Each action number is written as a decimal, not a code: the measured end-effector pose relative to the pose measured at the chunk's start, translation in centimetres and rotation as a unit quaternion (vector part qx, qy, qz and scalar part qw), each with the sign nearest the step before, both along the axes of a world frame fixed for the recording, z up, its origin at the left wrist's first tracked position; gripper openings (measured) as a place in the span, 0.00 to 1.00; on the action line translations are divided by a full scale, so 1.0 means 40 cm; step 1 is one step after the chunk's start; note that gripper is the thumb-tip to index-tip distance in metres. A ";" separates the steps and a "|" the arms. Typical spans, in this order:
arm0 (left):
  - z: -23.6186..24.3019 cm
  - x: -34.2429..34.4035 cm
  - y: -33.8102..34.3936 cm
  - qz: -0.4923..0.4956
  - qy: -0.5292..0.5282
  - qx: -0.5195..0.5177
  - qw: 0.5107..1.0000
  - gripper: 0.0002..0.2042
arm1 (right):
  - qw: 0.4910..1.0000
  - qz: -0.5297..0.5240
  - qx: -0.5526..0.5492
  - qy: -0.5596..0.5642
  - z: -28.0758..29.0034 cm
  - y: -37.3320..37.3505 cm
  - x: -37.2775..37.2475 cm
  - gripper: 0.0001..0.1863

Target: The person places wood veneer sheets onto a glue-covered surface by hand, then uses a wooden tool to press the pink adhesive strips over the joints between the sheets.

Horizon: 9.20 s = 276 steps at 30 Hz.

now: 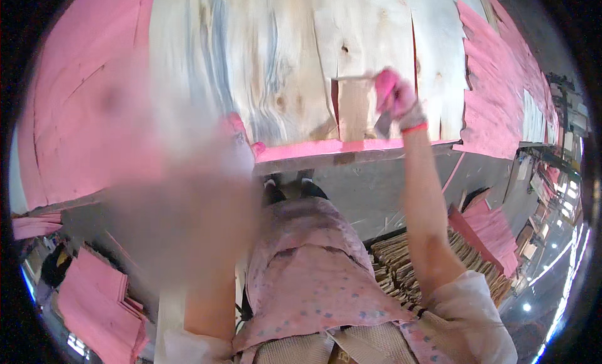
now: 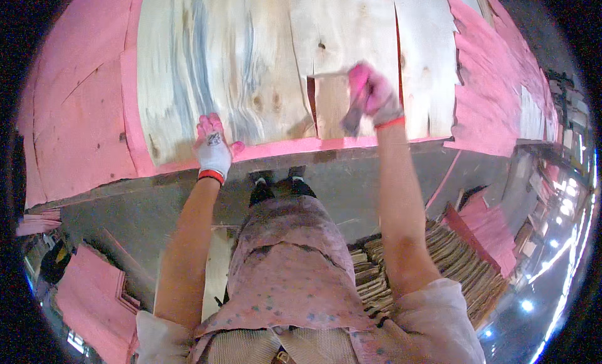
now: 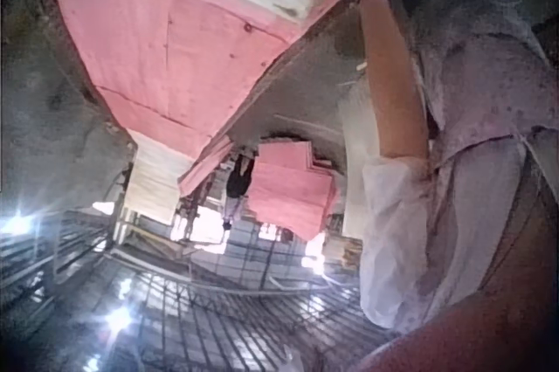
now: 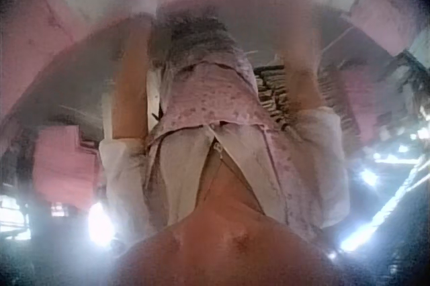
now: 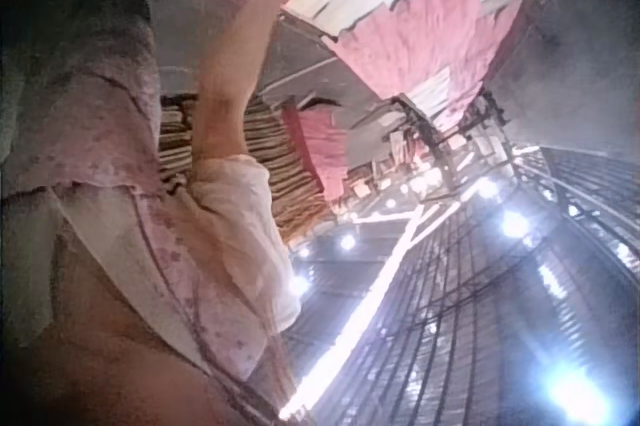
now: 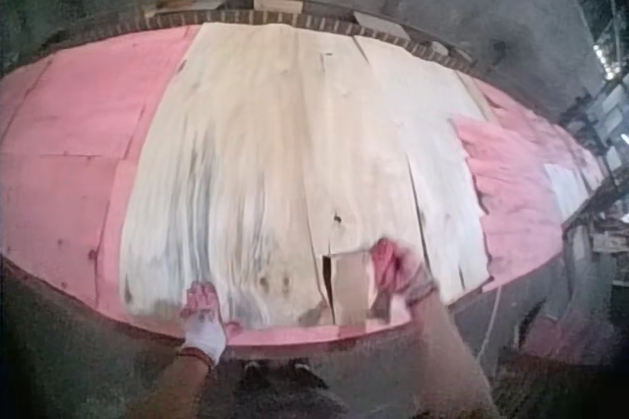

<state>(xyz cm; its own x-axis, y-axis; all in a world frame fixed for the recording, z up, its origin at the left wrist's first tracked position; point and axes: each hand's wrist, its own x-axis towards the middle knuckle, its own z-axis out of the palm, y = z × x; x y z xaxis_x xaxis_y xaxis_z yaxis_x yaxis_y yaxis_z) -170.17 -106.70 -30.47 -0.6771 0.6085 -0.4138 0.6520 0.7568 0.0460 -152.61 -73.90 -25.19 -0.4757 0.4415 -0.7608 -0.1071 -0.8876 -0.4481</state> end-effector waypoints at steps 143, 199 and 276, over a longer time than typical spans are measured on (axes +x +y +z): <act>-0.273 1.326 -1.864 0.864 -0.097 0.404 -0.283 0.35 | 0.680 0.645 0.277 -0.210 -0.250 -1.100 0.033 0.12; 1.027 -0.339 -1.338 0.210 0.095 0.739 0.633 0.32 | 0.615 0.457 0.642 0.024 0.193 -1.479 -0.551 0.12; -0.127 -1.164 -1.338 0.261 -0.333 -0.010 0.906 0.29 | 0.761 0.267 0.183 -0.562 -0.208 -1.570 -0.300 0.15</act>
<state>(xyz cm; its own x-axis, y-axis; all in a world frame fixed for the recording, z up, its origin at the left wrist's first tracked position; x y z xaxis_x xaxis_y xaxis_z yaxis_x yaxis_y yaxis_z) -216.72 -160.21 -35.53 -0.4661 0.2664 -0.8437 0.0380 0.9587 0.2818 -164.63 -136.69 -33.50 0.1979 0.6940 -0.6922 0.8593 -0.4627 -0.2182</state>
